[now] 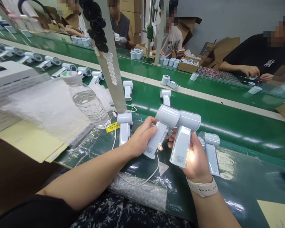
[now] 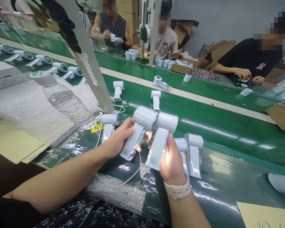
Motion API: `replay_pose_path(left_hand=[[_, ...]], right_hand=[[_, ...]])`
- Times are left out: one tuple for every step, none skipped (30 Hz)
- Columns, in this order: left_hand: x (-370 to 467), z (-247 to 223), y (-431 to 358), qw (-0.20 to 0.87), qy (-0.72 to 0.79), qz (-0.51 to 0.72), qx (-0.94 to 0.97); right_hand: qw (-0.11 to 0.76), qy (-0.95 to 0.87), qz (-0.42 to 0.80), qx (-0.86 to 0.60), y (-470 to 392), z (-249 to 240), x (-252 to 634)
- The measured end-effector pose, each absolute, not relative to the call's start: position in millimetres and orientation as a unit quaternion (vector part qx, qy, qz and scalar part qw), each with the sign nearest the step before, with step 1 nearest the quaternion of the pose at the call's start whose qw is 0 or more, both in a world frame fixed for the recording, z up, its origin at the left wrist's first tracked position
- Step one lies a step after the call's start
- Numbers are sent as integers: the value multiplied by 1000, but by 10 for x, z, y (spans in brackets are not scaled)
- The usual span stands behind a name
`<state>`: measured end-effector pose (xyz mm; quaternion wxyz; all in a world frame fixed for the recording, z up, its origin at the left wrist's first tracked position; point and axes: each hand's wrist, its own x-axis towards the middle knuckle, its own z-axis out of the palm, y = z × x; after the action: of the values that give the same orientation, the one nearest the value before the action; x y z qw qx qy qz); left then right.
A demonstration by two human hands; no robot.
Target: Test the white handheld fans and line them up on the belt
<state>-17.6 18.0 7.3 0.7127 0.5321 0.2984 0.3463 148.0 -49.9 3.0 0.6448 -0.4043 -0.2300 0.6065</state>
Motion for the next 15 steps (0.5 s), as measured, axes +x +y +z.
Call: replay_pose_path(left_hand=[[-180, 79, 163, 717, 288, 349, 531], [-185, 83, 147, 724, 276, 350, 527], [-189, 89, 132, 734, 261, 349, 521], [-192, 95, 120, 746, 243, 350, 512], [-194, 102, 109, 756, 225, 350, 506], [-195, 111, 101, 760, 212, 355, 502], [-194, 123, 96, 759, 203, 361, 502], [-192, 136, 94, 759, 197, 368, 500], [-188, 150, 95, 761, 191, 374, 494], [-183, 165, 99, 768, 186, 378, 483], [-178, 179, 105, 778, 181, 376, 469], [-173, 189, 112, 791, 178, 369, 454], [-170, 194, 121, 804, 180, 356, 441], [-168, 193, 129, 813, 187, 341, 433], [-167, 186, 136, 820, 197, 324, 429]], right_hand=[[645, -233, 609, -398, -511, 39, 1471], [646, -239, 612, -389, -526, 49, 1464], [647, -245, 614, -379, -544, 59, 1461], [648, -251, 615, -372, -561, 69, 1463], [649, -257, 614, -368, -578, 79, 1469], [652, -263, 610, -367, -591, 88, 1478], [655, -269, 603, -368, -600, 98, 1489], [658, -272, 596, -372, -604, 109, 1498], [662, -272, 589, -376, -604, 123, 1505], [665, -269, 585, -378, -601, 139, 1508], [668, -262, 584, -380, -595, 159, 1506], [666, -256, 588, -380, -589, 180, 1498], [664, -251, 594, -379, -583, 204, 1486], [663, -248, 597, -377, -579, 227, 1472], [664, -248, 600, -371, -577, 248, 1457]])
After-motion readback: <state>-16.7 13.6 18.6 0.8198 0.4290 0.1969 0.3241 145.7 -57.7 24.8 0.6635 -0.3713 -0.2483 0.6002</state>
